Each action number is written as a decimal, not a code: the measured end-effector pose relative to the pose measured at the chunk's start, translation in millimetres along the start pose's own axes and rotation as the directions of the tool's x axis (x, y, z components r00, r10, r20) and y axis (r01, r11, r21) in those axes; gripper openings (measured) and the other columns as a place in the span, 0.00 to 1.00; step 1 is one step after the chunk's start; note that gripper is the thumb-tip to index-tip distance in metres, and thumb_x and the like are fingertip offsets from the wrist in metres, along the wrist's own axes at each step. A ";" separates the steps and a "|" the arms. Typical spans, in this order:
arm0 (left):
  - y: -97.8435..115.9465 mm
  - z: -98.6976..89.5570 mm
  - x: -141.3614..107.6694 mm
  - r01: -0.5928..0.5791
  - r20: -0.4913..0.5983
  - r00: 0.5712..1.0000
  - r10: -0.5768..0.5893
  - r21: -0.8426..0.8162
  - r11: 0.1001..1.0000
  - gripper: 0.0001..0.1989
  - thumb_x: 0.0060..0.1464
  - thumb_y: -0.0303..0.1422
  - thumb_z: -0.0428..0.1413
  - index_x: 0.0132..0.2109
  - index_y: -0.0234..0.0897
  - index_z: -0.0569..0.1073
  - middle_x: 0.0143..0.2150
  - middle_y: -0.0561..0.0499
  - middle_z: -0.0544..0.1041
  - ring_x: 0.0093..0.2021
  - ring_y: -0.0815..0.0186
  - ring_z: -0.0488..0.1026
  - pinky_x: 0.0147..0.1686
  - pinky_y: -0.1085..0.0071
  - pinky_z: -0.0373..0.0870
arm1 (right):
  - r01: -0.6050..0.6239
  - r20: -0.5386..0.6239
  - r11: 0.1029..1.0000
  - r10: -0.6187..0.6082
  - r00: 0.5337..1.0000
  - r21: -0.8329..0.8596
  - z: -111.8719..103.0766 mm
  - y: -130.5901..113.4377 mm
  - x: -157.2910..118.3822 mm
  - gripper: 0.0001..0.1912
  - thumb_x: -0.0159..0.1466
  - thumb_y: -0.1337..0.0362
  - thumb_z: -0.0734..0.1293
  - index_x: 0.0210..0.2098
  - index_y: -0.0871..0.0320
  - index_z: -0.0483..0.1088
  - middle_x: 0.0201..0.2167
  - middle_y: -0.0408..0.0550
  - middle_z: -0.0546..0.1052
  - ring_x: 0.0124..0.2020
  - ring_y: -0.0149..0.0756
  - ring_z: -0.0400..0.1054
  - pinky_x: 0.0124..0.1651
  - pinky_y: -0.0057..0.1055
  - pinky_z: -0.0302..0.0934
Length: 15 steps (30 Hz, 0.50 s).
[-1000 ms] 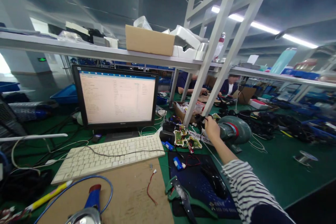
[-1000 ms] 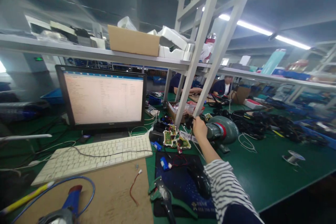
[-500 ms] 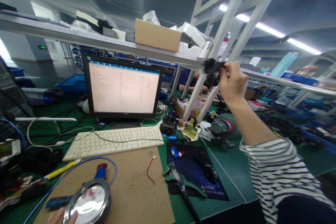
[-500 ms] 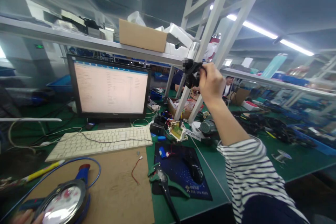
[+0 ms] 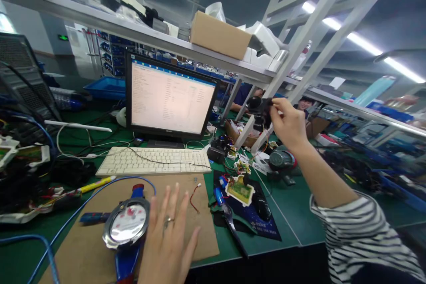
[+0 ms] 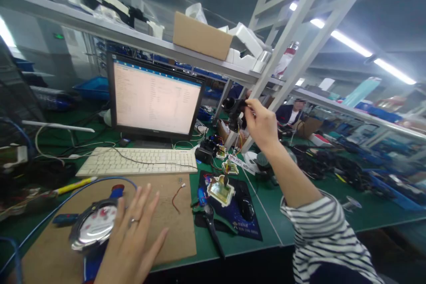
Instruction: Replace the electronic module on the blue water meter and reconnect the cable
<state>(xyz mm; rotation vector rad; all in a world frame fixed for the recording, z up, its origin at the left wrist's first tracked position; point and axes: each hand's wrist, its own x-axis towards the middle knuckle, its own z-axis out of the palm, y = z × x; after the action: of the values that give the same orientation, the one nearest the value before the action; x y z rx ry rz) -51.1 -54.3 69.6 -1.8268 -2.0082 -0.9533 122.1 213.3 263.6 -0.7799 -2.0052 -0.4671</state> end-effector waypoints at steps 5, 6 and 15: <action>47.3 39.1 43.6 0.201 0.413 0.910 -0.011 -0.418 0.886 0.38 0.51 0.34 0.53 0.65 0.32 0.46 0.68 0.36 0.45 0.66 0.52 0.48 0.59 0.55 0.58 | 0.002 -0.004 0.997 -0.002 1.000 0.076 -16.9 -9.0 -29.6 0.08 0.63 0.64 0.59 0.39 0.56 0.68 0.32 0.46 0.76 0.30 0.32 0.71 0.32 0.28 0.64; 53.4 50.1 54.9 0.239 0.426 0.904 -0.025 -0.457 0.856 0.37 0.51 0.32 0.52 0.65 0.32 0.46 0.68 0.36 0.45 0.66 0.52 0.49 0.60 0.55 0.57 | -0.015 -0.023 0.996 0.017 1.000 0.089 -22.7 -10.6 -31.6 0.08 0.63 0.64 0.59 0.39 0.57 0.68 0.31 0.46 0.76 0.30 0.32 0.71 0.32 0.28 0.64; 36.2 107.9 125.4 0.452 0.499 0.858 -0.121 -0.623 0.638 0.16 0.50 0.26 0.47 0.44 0.32 0.74 0.36 0.43 0.78 0.38 0.60 0.74 0.40 0.65 0.68 | -0.072 -0.280 0.976 0.128 0.951 0.204 -67.8 18.9 -29.7 0.08 0.62 0.58 0.62 0.38 0.54 0.67 0.26 0.44 0.72 0.25 0.33 0.68 0.26 0.31 0.59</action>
<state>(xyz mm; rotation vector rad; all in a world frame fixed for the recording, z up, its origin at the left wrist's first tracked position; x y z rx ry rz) -13.3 110.7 73.9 -2.2724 -2.4670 -1.8182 188.4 176.7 273.7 -0.6485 -1.6970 -0.3043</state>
